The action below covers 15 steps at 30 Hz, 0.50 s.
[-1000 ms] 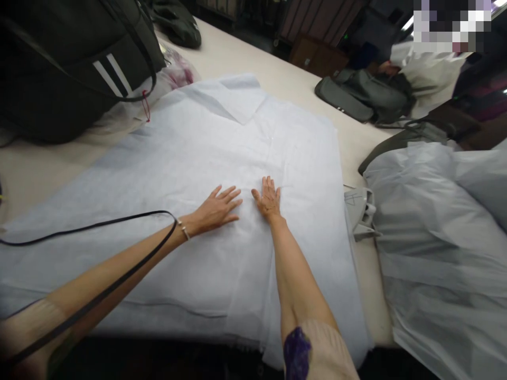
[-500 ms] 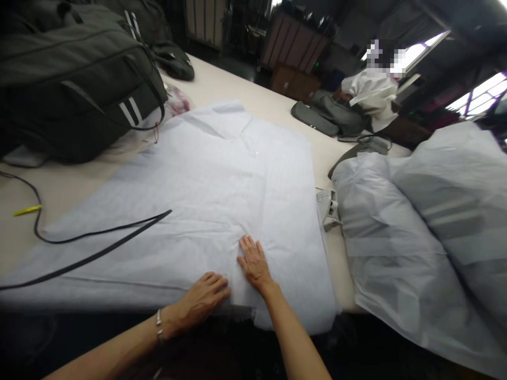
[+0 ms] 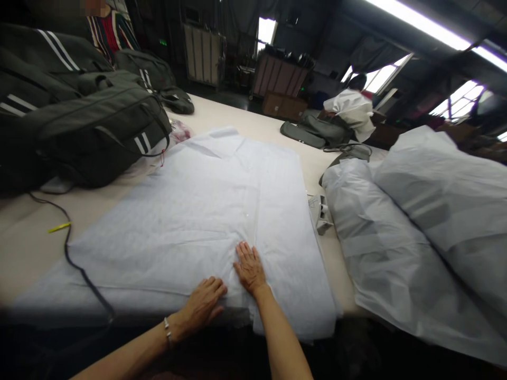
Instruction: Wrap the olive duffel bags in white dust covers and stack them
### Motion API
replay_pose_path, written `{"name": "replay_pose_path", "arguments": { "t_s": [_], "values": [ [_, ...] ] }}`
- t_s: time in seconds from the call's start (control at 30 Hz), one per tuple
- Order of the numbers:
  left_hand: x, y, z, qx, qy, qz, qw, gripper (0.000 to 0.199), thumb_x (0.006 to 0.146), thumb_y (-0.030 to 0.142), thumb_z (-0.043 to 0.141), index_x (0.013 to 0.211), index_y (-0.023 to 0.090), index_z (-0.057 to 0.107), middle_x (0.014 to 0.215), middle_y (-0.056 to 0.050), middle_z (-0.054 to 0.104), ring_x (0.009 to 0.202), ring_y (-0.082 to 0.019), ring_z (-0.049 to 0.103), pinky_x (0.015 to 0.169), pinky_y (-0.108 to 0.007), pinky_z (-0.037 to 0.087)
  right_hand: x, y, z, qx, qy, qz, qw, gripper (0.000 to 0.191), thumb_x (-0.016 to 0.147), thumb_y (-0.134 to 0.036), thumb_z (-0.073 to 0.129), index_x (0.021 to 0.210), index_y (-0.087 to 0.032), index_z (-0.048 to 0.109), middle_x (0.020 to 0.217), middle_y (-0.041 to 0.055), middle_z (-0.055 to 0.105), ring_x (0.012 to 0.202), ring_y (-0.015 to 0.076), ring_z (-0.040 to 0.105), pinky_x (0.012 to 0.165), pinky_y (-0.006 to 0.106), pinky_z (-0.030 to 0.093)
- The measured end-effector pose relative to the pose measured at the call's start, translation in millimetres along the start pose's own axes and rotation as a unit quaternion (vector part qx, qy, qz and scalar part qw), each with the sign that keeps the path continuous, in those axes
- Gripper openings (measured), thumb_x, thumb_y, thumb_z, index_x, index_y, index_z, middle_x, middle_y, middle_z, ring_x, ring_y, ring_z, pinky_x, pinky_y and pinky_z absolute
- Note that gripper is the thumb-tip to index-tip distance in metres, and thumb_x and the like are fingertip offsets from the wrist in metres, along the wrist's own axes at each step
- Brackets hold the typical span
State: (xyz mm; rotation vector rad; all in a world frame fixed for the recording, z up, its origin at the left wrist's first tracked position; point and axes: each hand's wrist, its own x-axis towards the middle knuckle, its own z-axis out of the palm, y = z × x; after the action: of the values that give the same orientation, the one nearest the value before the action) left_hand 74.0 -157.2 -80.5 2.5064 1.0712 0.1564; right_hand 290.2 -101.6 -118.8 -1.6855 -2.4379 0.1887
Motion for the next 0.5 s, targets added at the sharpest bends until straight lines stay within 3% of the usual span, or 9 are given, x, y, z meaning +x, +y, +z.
{"name": "replay_pose_path", "arguments": {
  "t_s": [0.17, 0.33, 0.5],
  "values": [
    [-5.4, 1.4, 4.9, 0.002, -0.072, 0.047, 0.996, 0.026, 0.081, 0.023, 0.069, 0.1, 0.022, 0.05, 0.105, -0.004, 0.06, 0.094, -0.023, 0.056, 0.086, -0.037, 0.045, 0.3, 3.4, 6.6, 0.021, 0.01, 0.004, 1.0, 0.056, 0.097, -0.032, 0.042, 0.149, -0.018, 0.031, 0.156, 0.0085, 0.032, 0.146, 0.0217, 0.026, 0.12, 0.047, 0.021],
    [-2.6, 4.1, 9.0, 0.032, 0.005, -0.027, 0.999, 0.029, 0.083, 0.018, 0.061, 0.108, 0.023, 0.048, 0.111, -0.006, 0.057, 0.101, -0.025, 0.052, 0.09, -0.041, 0.042, 1.4, 4.2, 5.4, 0.046, 0.005, 0.005, 0.999, 0.056, 0.097, -0.035, 0.041, 0.15, -0.02, 0.03, 0.156, 0.0069, 0.031, 0.146, 0.0209, 0.025, 0.12, 0.046, 0.022],
    [-1.0, 8.3, 8.1, 0.015, -0.007, 0.01, 1.0, 0.008, 0.085, 0.021, 0.059, 0.087, 0.021, 0.052, 0.094, -0.004, 0.06, 0.087, -0.022, 0.054, 0.081, -0.036, 0.045, 1.5, 2.5, 2.0, 0.063, 0.01, 0.007, 0.998, 0.059, 0.096, -0.038, 0.043, 0.151, -0.021, 0.028, 0.157, 0.0063, 0.03, 0.146, 0.0224, 0.025, 0.119, 0.047, 0.023]
  ]
}}
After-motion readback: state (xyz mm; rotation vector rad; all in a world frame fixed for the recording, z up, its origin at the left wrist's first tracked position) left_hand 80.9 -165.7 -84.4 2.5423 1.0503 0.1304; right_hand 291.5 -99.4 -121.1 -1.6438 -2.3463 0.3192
